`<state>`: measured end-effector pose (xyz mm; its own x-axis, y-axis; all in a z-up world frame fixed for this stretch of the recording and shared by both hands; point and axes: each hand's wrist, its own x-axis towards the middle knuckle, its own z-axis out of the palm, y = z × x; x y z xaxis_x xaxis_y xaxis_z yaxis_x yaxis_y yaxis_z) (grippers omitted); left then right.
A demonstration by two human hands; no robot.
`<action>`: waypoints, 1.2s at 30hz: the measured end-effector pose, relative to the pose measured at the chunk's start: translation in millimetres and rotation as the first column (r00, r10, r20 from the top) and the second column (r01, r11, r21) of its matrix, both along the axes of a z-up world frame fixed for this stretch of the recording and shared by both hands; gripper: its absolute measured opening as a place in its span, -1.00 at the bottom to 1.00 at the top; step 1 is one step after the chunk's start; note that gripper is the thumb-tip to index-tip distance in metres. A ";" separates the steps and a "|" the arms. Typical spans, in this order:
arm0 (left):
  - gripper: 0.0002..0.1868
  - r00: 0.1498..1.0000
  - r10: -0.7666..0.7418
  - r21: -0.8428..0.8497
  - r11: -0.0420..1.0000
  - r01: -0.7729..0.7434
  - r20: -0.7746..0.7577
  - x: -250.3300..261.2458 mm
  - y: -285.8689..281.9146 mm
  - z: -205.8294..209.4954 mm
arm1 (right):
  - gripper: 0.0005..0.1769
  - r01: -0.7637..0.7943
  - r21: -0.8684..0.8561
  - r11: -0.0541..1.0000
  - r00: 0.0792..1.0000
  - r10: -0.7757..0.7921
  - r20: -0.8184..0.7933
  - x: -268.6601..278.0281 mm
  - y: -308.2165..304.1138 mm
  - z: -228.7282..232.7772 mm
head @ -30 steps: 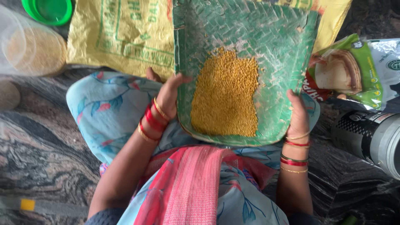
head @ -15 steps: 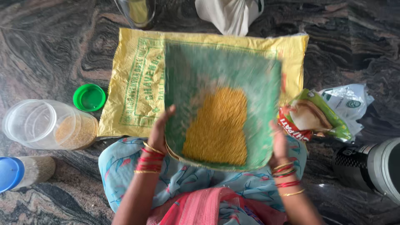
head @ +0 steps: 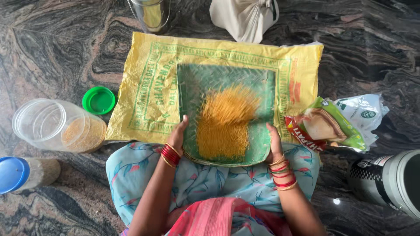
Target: The person sits on the floor and winnows yellow split peas using a green woven tray. They repeatedly toss the grains into the air to separate chaff and then pour the cleaned grains into a clear plastic container. The person also picks out debris by hand and transfers the remaining grains from a yellow sack into the tray.
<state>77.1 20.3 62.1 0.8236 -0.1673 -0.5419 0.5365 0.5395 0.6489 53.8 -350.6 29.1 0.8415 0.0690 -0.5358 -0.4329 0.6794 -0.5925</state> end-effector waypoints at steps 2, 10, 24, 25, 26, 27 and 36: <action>-0.25 0.999 -0.027 0.002 1.000 0.027 -0.037 0.2 3.5 4.0 | -0.53 -0.070 0.063 0.996 0.997 0.068 0.039 -0.5 7.7 1.8; -0.26 0.904 0.000 -0.201 0.975 0.095 0.427 60.7 22.1 200.9 | -0.48 0.092 -0.142 0.986 0.894 -0.019 0.447 83.6 -28.7 191.5; -0.29 0.989 0.069 0.076 0.994 -0.079 0.129 17.1 1.0 -28.3 | -0.54 -0.034 -0.021 0.999 0.999 0.035 0.034 9.0 -3.0 -17.6; -0.32 0.996 0.038 -0.017 0.999 -0.036 0.079 18.2 2.2 -12.8 | -0.55 -0.024 -0.033 0.999 0.999 0.026 0.048 6.0 -1.6 0.3; -0.35 0.998 0.007 -0.113 0.994 0.000 0.057 35.1 2.5 16.0 | -0.57 -0.017 -0.047 0.999 0.996 0.021 0.086 22.5 0.1 29.1; -0.36 0.996 0.005 -0.155 0.988 0.009 0.086 48.6 2.9 52.1 | -0.58 -0.010 -0.061 0.998 0.992 0.018 0.124 38.6 3.8 63.5; -0.34 0.704 0.119 -0.104 0.993 -0.064 0.700 79.2 26.6 216.3 | -0.48 0.226 -0.077 0.971 0.767 -0.128 0.629 77.0 -12.1 238.7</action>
